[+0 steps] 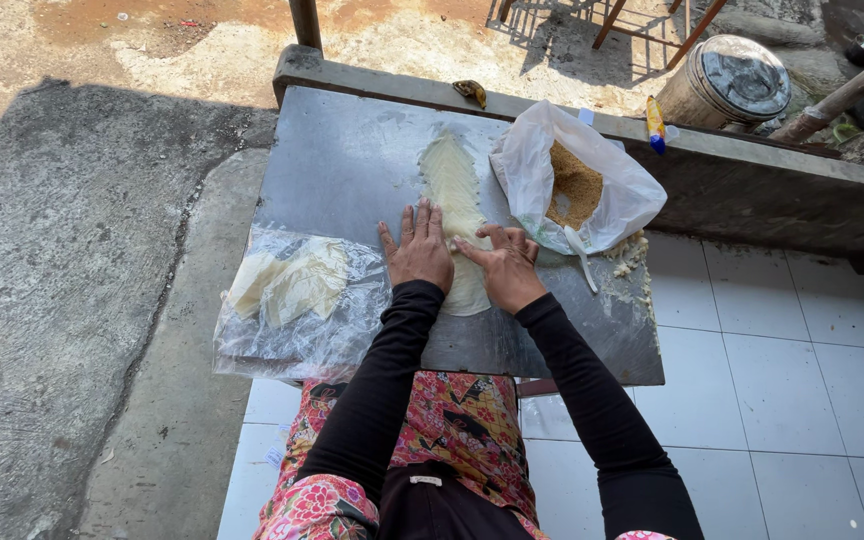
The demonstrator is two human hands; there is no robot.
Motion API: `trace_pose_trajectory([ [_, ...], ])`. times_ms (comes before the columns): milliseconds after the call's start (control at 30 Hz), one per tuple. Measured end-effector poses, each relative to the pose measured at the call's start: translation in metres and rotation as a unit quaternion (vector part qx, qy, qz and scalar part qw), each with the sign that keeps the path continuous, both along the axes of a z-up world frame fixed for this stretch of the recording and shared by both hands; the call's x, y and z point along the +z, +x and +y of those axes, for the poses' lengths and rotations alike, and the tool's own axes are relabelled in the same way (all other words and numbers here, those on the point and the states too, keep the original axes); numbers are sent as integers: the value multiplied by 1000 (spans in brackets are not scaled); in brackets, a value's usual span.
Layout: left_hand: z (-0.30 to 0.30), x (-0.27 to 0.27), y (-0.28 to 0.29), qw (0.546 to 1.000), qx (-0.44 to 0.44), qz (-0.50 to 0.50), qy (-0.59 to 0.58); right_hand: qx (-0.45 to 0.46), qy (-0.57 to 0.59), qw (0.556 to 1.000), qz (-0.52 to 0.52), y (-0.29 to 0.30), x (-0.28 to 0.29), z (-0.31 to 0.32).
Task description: The person separates pastry sheets on a metal table, places a spoonful of filling onto one sheet, and folds the sheet into a triangular pastry.
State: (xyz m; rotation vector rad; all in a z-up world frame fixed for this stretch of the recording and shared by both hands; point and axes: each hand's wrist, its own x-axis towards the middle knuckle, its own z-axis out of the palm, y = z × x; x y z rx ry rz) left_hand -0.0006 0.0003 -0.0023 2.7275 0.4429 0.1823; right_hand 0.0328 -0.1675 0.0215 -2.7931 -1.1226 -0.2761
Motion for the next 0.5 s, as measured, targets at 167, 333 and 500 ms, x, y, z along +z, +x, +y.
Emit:
trace_pose_trajectory([
  [167,0,-2,1,1000,1,-7,2,52,-81,974,-206,1,8,-2],
  [333,-1,-7,4,1000,5,-10,2,60,-121,945,-297,2,12,0],
  [500,-1,-9,7,1000,6,-4,13,63,-65,960,-265,0,17,-15],
])
